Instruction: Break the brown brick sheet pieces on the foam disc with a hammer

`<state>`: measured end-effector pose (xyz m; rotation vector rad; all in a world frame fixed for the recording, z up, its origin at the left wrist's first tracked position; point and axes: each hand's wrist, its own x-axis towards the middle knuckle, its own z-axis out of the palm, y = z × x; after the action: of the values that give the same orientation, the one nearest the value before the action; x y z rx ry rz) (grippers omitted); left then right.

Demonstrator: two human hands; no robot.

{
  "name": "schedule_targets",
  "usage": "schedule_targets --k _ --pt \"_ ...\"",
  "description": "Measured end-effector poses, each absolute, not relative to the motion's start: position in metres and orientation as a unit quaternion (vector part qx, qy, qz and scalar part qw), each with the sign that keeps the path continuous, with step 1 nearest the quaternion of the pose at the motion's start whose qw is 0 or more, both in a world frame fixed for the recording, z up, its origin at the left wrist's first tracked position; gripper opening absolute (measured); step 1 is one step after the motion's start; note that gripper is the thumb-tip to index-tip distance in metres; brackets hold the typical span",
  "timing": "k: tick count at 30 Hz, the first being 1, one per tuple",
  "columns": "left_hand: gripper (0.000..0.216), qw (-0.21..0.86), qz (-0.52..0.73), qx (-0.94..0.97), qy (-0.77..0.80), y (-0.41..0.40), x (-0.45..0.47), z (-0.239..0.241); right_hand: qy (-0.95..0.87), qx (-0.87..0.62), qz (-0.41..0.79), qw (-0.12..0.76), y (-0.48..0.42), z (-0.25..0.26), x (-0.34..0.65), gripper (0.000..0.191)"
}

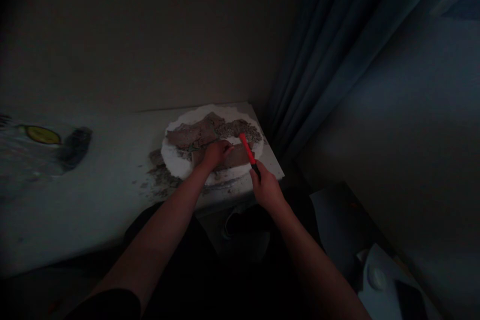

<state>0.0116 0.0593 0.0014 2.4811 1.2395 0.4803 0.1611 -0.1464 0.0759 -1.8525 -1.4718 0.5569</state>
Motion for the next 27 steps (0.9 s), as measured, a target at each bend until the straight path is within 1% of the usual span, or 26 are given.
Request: schedule_targets --k 2,6,11,15,19,24,27 --pt "0.031 0.162 0.171 0.868 0.436 0.06 0.012 0.0 -0.574 -0.709 0.228 0.34 -0.146 0.077 0.16 0.044" --pt "0.031 0.161 0.171 0.868 0.438 0.06 0.012 -0.001 -0.569 -0.705 0.221 0.363 -0.147 0.076 0.156 0.045" --pt "0.03 0.163 0.183 0.869 0.43 0.061 0.011 -0.002 -0.571 -0.707 0.231 0.348 -0.149 0.066 0.152 0.042" --pt "0.029 0.165 0.184 0.865 0.436 0.061 0.012 -0.004 -0.558 -0.717 0.222 0.353 -0.151 0.065 0.148 0.046" --pt "0.029 0.167 0.183 0.864 0.437 0.062 0.013 -0.004 -0.562 -0.719 0.234 0.336 -0.15 0.067 0.146 0.044" --pt "0.032 0.167 0.17 0.868 0.436 0.062 0.013 -0.002 -0.562 -0.716 0.21 0.357 -0.149 0.068 0.147 0.05" --pt "0.031 0.165 0.178 0.867 0.436 0.06 0.013 0.0 -0.564 -0.719 0.22 0.343 -0.15 0.066 0.149 0.044"
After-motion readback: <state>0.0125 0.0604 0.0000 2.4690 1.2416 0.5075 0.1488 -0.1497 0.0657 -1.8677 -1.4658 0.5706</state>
